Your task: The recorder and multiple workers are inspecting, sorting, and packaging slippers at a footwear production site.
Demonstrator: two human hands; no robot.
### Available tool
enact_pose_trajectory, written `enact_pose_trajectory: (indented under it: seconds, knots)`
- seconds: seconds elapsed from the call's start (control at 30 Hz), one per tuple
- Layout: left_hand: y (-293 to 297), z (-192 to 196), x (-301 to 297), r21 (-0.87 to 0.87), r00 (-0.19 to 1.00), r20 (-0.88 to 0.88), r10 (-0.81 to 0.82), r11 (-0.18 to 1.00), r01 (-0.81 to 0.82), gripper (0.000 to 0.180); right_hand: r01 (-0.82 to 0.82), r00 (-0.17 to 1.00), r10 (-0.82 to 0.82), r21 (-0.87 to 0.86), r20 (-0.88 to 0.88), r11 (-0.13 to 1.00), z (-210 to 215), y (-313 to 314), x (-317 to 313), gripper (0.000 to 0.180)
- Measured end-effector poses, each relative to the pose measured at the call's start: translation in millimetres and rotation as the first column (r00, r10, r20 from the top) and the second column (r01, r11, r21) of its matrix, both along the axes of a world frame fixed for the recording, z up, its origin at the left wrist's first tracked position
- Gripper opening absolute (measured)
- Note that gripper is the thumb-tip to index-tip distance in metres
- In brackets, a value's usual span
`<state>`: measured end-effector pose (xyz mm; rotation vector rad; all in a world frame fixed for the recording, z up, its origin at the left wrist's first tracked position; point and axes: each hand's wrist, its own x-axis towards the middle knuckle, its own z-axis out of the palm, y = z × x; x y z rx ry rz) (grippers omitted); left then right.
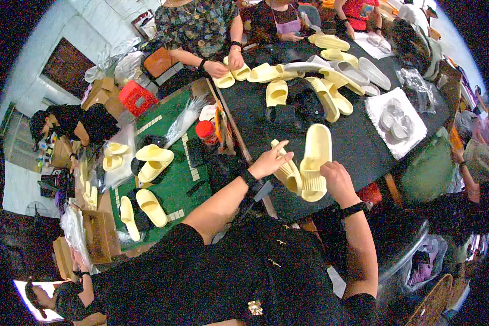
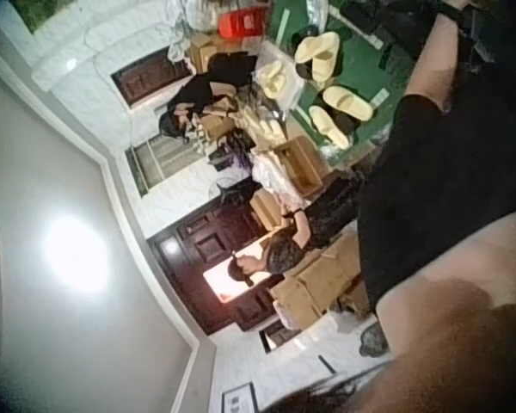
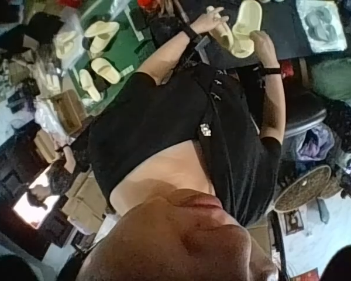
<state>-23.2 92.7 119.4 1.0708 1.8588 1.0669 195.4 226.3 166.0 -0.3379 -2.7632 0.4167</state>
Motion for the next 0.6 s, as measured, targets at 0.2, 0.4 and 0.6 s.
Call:
enact_pose_trajectory:
  seconds: [0.2, 0.4, 0.6]
  knots:
    - [-3.7, -16.2, -10.5, -0.069, 0.984, -0.144, 0.105, 0.991, -0.116, 0.075, -0.006, 0.994, -0.007, -0.114, -0.114, 0.994, 28.3, -7.9, -12.3, 0.002]
    - [-42.1, -67.3, -18.0, -0.185, 0.939, -0.342, 0.023, 0.978, -0.092, 0.071, 0.079, 0.997, -0.077, -0.269, 0.018, 0.960, -30.4, 18.6, 2.5, 0.006]
    - [-47.1, -47.2, 23.9, -0.026, 0.775, -0.629, 0.066, 0.994, -0.106, 0.069, 0.029, 0.988, 0.010, -0.247, 0.156, 0.969, -89.3, 22.3, 18.8, 0.006]
